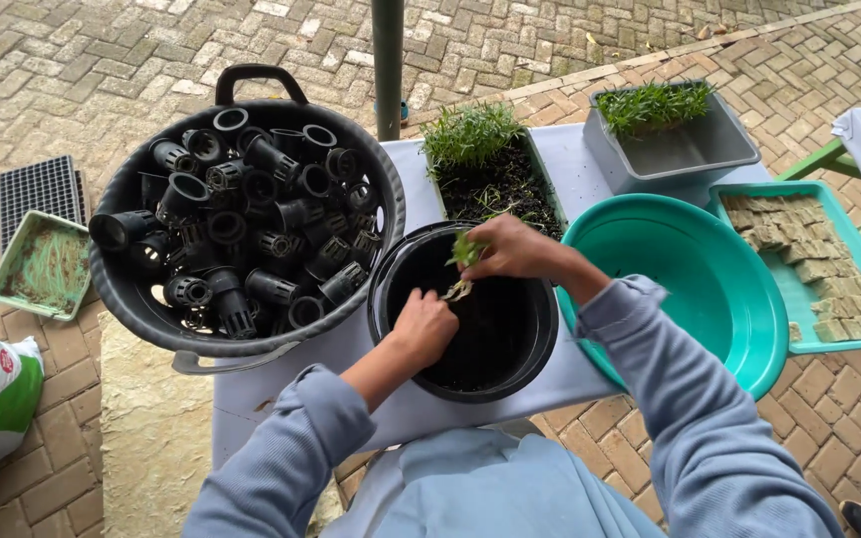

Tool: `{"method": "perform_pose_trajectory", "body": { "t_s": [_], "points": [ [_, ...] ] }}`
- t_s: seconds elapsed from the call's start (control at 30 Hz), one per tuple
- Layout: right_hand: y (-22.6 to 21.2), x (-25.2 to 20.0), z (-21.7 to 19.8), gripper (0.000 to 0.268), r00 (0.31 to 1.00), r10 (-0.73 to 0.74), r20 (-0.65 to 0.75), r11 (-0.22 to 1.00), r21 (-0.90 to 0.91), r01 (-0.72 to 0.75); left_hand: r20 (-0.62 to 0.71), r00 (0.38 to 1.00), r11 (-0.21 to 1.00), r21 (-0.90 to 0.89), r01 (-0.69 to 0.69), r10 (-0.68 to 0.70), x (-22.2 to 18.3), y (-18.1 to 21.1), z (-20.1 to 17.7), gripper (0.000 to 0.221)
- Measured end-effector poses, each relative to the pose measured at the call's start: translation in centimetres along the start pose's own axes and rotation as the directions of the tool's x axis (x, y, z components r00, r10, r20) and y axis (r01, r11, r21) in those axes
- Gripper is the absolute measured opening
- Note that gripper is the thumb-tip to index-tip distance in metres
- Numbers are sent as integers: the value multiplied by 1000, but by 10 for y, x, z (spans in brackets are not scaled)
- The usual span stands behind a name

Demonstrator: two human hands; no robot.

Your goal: Separating and cleaning plant seedlings from a grow tray and preparing them for hydroponic planting.

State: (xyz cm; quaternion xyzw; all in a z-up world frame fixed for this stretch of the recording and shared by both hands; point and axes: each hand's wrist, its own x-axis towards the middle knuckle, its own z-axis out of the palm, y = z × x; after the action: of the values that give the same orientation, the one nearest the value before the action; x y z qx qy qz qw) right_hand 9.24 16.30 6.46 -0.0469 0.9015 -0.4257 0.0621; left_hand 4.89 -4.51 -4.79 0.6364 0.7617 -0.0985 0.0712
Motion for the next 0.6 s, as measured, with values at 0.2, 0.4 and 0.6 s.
{"method": "perform_pose_trajectory", "body": {
  "t_s": [0.2, 0.4, 0.6],
  "points": [
    [-23, -25, -31, 26, 984, -108, -141, 960, -273, 66, -6, 998, 922, -383, 60, -67, -36, -19, -38, 29],
    [-19, -51, -49, 22, 993, -1, -115, 987, 159, 19, -497, 832, 908, -418, 18, -245, -35, -3, -65, 34],
    [14, -142, -118, 28, 994, 84, -63, 922, 383, -54, -750, 508, 825, -551, -126, -423, -20, 82, -148, 12]
  ]
}}
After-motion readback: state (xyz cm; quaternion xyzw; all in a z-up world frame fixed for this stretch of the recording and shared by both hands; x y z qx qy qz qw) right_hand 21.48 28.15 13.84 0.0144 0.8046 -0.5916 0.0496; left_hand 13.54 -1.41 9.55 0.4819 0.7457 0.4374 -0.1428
